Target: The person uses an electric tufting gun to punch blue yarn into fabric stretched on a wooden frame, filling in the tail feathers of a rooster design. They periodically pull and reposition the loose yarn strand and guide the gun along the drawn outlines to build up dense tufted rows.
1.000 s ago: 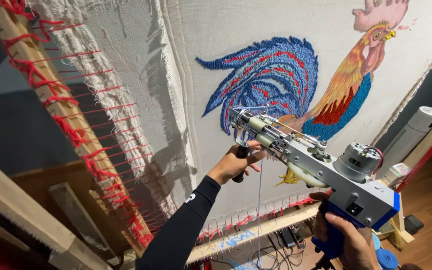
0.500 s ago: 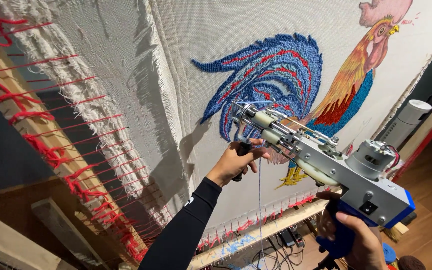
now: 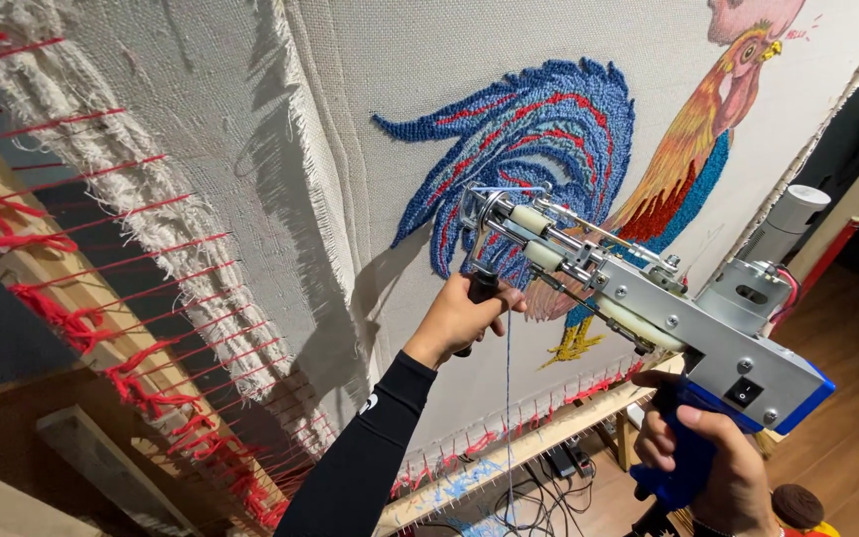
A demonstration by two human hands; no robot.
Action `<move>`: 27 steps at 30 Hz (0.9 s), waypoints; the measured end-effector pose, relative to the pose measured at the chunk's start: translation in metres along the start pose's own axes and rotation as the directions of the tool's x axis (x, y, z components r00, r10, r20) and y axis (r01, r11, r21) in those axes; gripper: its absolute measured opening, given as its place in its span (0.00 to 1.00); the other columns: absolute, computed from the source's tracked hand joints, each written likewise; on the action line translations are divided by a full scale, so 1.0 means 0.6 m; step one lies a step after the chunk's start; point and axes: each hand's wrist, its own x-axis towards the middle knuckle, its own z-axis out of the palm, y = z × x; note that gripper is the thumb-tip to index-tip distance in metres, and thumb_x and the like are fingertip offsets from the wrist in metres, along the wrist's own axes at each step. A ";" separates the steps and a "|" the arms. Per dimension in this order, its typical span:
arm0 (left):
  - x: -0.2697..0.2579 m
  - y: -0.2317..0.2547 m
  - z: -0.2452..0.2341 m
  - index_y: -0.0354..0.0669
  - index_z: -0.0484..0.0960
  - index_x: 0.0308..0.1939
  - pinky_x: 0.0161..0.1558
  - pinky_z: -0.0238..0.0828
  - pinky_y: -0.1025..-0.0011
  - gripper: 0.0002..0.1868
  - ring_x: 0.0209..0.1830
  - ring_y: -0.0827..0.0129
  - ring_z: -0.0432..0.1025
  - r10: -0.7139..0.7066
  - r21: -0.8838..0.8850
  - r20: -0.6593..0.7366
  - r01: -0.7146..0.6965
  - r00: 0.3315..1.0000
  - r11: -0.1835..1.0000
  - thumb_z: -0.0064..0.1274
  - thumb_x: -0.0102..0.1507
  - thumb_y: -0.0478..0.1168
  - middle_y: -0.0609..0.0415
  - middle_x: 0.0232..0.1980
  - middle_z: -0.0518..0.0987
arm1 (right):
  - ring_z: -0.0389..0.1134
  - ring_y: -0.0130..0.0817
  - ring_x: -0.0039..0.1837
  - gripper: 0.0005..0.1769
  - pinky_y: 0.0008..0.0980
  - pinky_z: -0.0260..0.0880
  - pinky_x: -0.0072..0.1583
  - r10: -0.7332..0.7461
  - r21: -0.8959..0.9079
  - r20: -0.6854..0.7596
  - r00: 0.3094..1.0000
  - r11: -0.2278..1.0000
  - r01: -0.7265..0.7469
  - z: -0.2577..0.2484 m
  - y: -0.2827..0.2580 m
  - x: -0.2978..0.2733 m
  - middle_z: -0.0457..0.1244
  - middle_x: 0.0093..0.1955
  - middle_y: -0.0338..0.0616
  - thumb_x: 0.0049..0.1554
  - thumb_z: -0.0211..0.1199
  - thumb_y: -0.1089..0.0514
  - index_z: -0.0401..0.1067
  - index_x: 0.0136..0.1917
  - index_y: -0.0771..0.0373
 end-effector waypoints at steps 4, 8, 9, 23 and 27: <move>-0.001 0.005 -0.005 0.40 0.86 0.37 0.20 0.63 0.78 0.11 0.24 0.79 0.75 -0.053 0.023 -0.013 0.053 0.999 0.998 0.55 0.64 0.43 0.61 0.37 0.86 | 0.53 0.32 0.32 0.25 0.33 0.54 0.37 0.049 0.006 -0.021 0.999 0.999 -0.049 0.015 -0.011 0.000 0.53 0.32 0.42 0.56 0.54 0.51 0.64 0.60 0.73; 0.010 -0.016 -0.012 0.41 0.89 0.36 0.21 0.66 0.77 0.09 0.22 0.78 0.75 -0.070 0.126 -0.028 0.073 0.997 0.989 0.56 0.61 0.41 0.54 0.30 0.83 | 0.53 0.32 0.32 0.26 0.34 0.55 0.37 0.048 0.007 -0.012 0.999 0.999 -0.048 0.016 -0.013 0.007 0.53 0.32 0.43 0.55 0.54 0.52 0.64 0.61 0.73; 0.011 -0.016 -0.012 0.41 0.89 0.36 0.21 0.66 0.77 0.09 0.22 0.78 0.75 -0.072 0.125 -0.028 0.075 0.997 0.989 0.56 0.61 0.41 0.54 0.30 0.83 | 0.53 0.32 0.32 0.26 0.34 0.55 0.37 0.050 0.006 -0.013 0.999 0.999 -0.050 0.020 -0.016 0.007 0.53 0.32 0.43 0.55 0.54 0.52 0.64 0.61 0.73; 0.018 -0.032 -0.018 0.39 0.77 0.29 0.19 0.66 0.74 0.12 0.20 0.75 0.76 -0.093 0.073 -0.028 0.095 0.995 0.993 0.65 0.57 0.39 0.56 0.22 0.78 | 0.52 0.30 0.31 0.30 0.32 0.53 0.35 0.025 -0.005 0.031 0.999 1.000 -0.025 0.037 -0.034 0.009 0.54 0.32 0.42 0.54 0.54 0.52 0.66 0.65 0.74; 0.016 -0.023 -0.019 0.37 0.80 0.30 0.20 0.66 0.74 0.11 0.20 0.73 0.76 -0.087 0.108 -0.037 0.091 0.995 0.990 0.65 0.57 0.40 0.53 0.24 0.80 | 0.52 0.30 0.31 0.29 0.31 0.54 0.34 0.027 -0.027 0.026 0.999 0.999 -0.027 0.053 -0.044 0.007 0.54 0.31 0.41 0.54 0.54 0.52 0.69 0.64 0.73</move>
